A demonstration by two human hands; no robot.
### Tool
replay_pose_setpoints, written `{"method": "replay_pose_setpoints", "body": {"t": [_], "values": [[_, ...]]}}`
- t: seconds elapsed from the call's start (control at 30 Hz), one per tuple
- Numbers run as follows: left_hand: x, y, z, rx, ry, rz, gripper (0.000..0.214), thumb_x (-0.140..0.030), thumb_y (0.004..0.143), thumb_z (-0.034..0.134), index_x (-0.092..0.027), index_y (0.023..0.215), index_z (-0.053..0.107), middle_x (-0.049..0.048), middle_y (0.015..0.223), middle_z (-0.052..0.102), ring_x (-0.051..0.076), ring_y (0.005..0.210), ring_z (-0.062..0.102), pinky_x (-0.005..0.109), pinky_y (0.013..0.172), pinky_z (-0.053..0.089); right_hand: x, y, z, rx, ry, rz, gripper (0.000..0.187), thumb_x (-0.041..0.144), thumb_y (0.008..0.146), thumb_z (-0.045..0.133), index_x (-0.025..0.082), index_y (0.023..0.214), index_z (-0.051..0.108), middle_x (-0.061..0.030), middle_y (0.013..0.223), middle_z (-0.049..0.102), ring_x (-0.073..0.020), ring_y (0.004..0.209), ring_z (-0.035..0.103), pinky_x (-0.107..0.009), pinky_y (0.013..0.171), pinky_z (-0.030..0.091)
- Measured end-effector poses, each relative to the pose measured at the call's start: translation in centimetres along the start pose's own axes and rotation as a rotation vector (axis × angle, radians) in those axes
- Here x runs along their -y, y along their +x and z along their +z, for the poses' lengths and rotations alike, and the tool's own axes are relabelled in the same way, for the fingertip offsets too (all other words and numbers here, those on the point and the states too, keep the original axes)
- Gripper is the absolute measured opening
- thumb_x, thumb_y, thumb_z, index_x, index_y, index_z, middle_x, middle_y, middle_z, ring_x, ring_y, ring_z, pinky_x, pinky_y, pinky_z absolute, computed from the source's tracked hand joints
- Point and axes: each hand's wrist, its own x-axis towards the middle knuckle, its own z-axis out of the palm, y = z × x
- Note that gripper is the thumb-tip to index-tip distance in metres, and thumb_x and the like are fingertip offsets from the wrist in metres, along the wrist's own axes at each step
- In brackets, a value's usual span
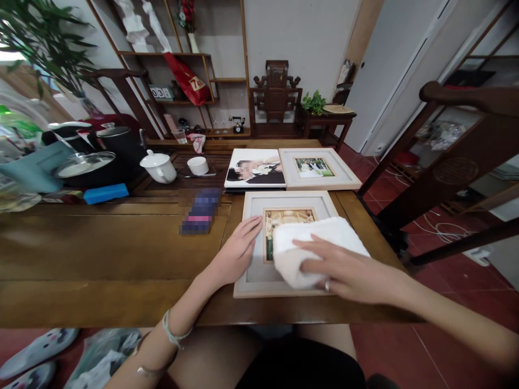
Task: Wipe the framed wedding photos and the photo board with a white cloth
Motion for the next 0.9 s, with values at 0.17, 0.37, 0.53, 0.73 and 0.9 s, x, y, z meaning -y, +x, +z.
{"method": "replay_pose_setpoints", "body": {"t": [0.17, 0.37, 0.53, 0.73, 0.9], "values": [[0.1, 0.0, 0.0, -0.001, 0.003, 0.010, 0.047, -0.015, 0.096, 0.031, -0.018, 0.142, 0.042, 0.0121, 0.148, 0.041, 0.024, 0.140, 0.032, 0.052, 0.117, 0.027, 3.2, -0.8, 1.3, -0.037, -0.017, -0.106, 0.040, 0.008, 0.071, 0.053, 0.028, 0.104, 0.063, -0.0046, 0.146, 0.044, -0.0299, 0.138, 0.033, -0.054, 0.110, 0.033], [0.0, 0.0, -0.1, 0.027, 0.011, -0.013, 0.046, -0.017, 0.097, 0.030, -0.011, 0.141, 0.043, 0.0155, 0.148, 0.040, 0.025, 0.141, 0.031, 0.052, 0.118, 0.025, -2.3, 0.6, 3.0, -0.135, -0.194, -0.050, 0.041, 0.004, 0.072, 0.055, 0.020, 0.109, 0.064, -0.0150, 0.142, 0.048, -0.0340, 0.136, 0.035, -0.061, 0.108, 0.029], [0.0, -0.1, -0.1, 0.031, 0.006, -0.007, 0.047, -0.016, 0.098, 0.028, -0.013, 0.142, 0.040, 0.0141, 0.150, 0.038, 0.023, 0.142, 0.029, 0.051, 0.118, 0.024, -8.5, 2.8, 2.2, -0.296, -0.355, 0.065, 0.041, -0.002, 0.072, 0.053, 0.016, 0.108, 0.064, -0.0180, 0.142, 0.046, -0.0323, 0.139, 0.030, -0.057, 0.111, 0.024], [0.1, -0.1, -0.1, 0.018, -0.006, 0.017, 0.047, -0.015, 0.097, 0.029, -0.015, 0.143, 0.039, 0.0139, 0.149, 0.038, 0.023, 0.142, 0.029, 0.050, 0.118, 0.025, -11.2, 5.0, 0.8, -0.278, -0.274, 0.143, 0.024, 0.019, 0.086, 0.058, 0.017, 0.109, 0.065, -0.0179, 0.137, 0.051, -0.0342, 0.133, 0.040, -0.057, 0.105, 0.033], [0.1, 0.0, -0.1, 0.017, 0.012, 0.017, 0.047, -0.014, 0.097, 0.030, -0.015, 0.143, 0.040, 0.0135, 0.149, 0.039, 0.024, 0.141, 0.030, 0.051, 0.117, 0.027, -7.2, 3.9, 0.3, -0.153, -0.206, 0.114, 0.021, 0.025, 0.092, 0.049, 0.019, 0.104, 0.066, -0.0170, 0.129, 0.058, -0.0315, 0.112, 0.058, -0.048, 0.086, 0.048]]}}
